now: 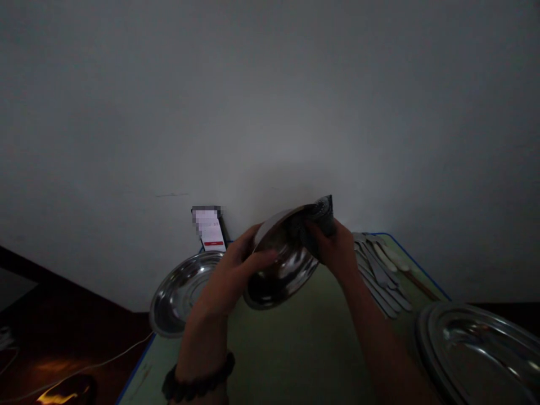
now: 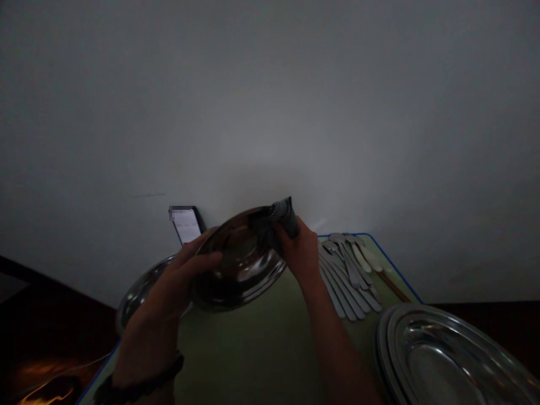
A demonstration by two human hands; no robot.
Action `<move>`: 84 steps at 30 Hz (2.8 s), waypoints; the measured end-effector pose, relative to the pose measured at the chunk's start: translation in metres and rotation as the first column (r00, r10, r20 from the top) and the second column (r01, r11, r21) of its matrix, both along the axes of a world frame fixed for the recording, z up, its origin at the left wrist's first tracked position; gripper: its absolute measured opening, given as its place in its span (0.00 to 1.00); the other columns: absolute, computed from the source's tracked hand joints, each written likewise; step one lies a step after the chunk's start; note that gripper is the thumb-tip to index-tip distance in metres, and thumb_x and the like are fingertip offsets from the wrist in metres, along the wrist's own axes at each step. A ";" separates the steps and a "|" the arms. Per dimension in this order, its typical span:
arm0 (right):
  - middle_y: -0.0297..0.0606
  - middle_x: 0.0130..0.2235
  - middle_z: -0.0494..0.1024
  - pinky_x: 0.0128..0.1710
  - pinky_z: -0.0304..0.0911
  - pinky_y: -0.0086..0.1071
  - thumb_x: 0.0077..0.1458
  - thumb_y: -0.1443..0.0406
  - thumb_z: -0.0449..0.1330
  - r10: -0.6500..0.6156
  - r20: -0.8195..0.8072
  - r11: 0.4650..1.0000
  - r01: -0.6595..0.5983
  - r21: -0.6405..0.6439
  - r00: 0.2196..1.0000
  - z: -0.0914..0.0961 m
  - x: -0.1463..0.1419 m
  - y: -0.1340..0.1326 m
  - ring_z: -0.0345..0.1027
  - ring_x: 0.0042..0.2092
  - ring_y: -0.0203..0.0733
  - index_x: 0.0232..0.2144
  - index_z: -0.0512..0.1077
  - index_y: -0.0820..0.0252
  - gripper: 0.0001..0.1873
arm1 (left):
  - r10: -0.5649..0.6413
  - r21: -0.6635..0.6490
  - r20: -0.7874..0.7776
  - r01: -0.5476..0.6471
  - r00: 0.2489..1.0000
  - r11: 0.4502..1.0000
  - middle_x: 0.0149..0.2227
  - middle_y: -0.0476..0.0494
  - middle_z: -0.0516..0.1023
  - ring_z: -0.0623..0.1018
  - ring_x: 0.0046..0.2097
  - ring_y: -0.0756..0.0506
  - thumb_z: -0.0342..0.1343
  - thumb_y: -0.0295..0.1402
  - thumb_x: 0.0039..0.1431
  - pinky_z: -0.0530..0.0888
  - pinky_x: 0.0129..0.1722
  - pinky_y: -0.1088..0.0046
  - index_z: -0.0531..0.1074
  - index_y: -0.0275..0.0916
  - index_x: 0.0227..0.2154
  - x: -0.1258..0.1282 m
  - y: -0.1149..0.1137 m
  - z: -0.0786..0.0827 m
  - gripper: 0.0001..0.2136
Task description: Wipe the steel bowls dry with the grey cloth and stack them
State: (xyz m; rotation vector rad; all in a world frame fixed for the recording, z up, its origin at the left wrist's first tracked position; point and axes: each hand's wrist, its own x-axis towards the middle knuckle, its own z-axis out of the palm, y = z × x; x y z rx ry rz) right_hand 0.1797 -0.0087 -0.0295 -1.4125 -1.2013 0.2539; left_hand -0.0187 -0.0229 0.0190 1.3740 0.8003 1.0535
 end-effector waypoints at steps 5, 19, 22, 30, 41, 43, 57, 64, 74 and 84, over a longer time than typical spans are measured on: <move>0.43 0.28 0.79 0.28 0.63 0.33 0.51 0.47 0.56 -0.007 -0.220 0.999 0.000 -0.032 0.975 -0.005 -0.025 0.004 0.72 0.31 0.46 0.30 0.76 0.64 0.25 | 0.188 -0.012 0.258 -0.191 0.948 0.982 0.35 0.44 0.82 0.79 0.43 0.35 0.59 0.33 0.39 0.75 0.42 0.59 0.79 0.39 0.39 0.012 -0.001 0.004 0.19; 0.41 0.36 0.81 0.38 0.68 0.41 0.47 0.55 0.62 0.245 -0.258 0.954 -0.280 -0.108 0.935 -0.007 0.004 0.008 0.73 0.39 0.48 0.36 0.76 0.61 0.18 | 0.147 -0.220 0.129 -0.116 0.981 0.969 0.31 0.41 0.82 0.80 0.42 0.32 0.64 0.39 0.37 0.77 0.41 0.57 0.79 0.38 0.33 -0.006 0.011 -0.010 0.17; 0.37 0.31 0.78 0.36 0.65 0.36 0.45 0.56 0.62 0.241 -0.049 0.966 -0.244 -0.083 0.969 0.001 0.012 0.003 0.70 0.34 0.43 0.31 0.75 0.60 0.14 | -0.028 -0.147 0.054 0.036 0.998 0.988 0.39 0.39 0.82 0.77 0.49 0.34 0.64 0.37 0.43 0.73 0.49 0.59 0.79 0.40 0.40 -0.010 0.010 -0.016 0.18; 0.37 0.32 0.73 0.36 0.61 0.34 0.49 0.54 0.61 -0.026 -0.001 0.989 0.026 0.143 1.000 -0.008 0.001 0.008 0.66 0.34 0.41 0.30 0.71 0.59 0.14 | -0.064 -0.052 0.088 0.069 0.994 0.996 0.43 0.43 0.81 0.77 0.50 0.35 0.60 0.33 0.46 0.71 0.50 0.58 0.76 0.41 0.45 0.019 0.010 -0.011 0.20; 0.47 0.38 0.73 0.41 0.64 0.39 0.56 0.51 0.54 0.055 -0.011 0.995 -0.055 -0.084 0.998 -0.028 -0.047 0.012 0.70 0.41 0.49 0.38 0.72 0.61 0.20 | 0.520 -0.202 0.436 -0.484 0.734 0.852 0.28 0.50 0.81 0.79 0.44 0.41 0.58 0.40 0.43 0.75 0.45 0.66 0.75 0.40 0.26 0.024 0.021 -0.007 0.09; 0.49 0.40 0.70 0.42 0.64 0.41 0.55 0.50 0.55 -0.047 0.146 0.995 0.059 -0.082 0.988 -0.027 -0.041 0.011 0.69 0.41 0.50 0.39 0.73 0.62 0.22 | 0.443 -0.158 0.396 -0.415 0.804 0.896 0.30 0.49 0.81 0.79 0.44 0.40 0.60 0.38 0.43 0.75 0.45 0.65 0.75 0.40 0.28 0.023 0.020 -0.007 0.09; 0.46 0.47 0.77 0.49 0.63 0.42 0.57 0.73 0.48 0.081 0.392 0.995 -0.097 0.021 0.916 -0.027 -0.037 0.010 0.67 0.47 0.48 0.47 0.73 0.62 0.19 | 0.295 -0.004 0.328 -0.311 0.897 0.950 0.44 0.45 0.80 0.77 0.49 0.41 0.61 0.34 0.48 0.72 0.48 0.67 0.73 0.41 0.46 0.018 0.026 -0.018 0.19; 0.54 0.55 0.66 0.53 0.61 0.49 0.53 0.76 0.46 0.021 0.430 1.000 -0.026 0.008 0.902 -0.035 -0.053 0.011 0.59 0.54 0.53 0.57 0.65 0.67 0.28 | 0.182 -0.055 0.270 -0.173 0.945 0.983 0.43 0.44 0.81 0.78 0.47 0.39 0.63 0.34 0.45 0.71 0.50 0.64 0.72 0.39 0.49 0.023 0.020 -0.017 0.25; 0.47 0.51 0.71 0.58 0.58 0.42 0.60 0.69 0.48 0.253 0.055 0.956 -0.258 0.138 0.966 -0.011 -0.071 -0.007 0.65 0.54 0.45 0.50 0.71 0.60 0.19 | 0.138 -0.385 0.326 -0.002 0.935 0.923 0.29 0.42 0.83 0.81 0.40 0.39 0.62 0.42 0.46 0.77 0.43 0.65 0.79 0.37 0.28 0.023 0.025 -0.027 0.13; 0.47 0.43 0.76 0.49 0.61 0.38 0.55 0.74 0.52 0.522 0.388 0.827 -0.341 -0.446 0.759 -0.004 -0.057 -0.017 0.68 0.47 0.46 0.40 0.73 0.65 0.13 | 0.342 -0.294 0.315 -0.252 0.885 0.922 0.29 0.45 0.82 0.81 0.39 0.40 0.62 0.38 0.45 0.77 0.39 0.67 0.78 0.37 0.28 0.009 0.030 -0.018 0.10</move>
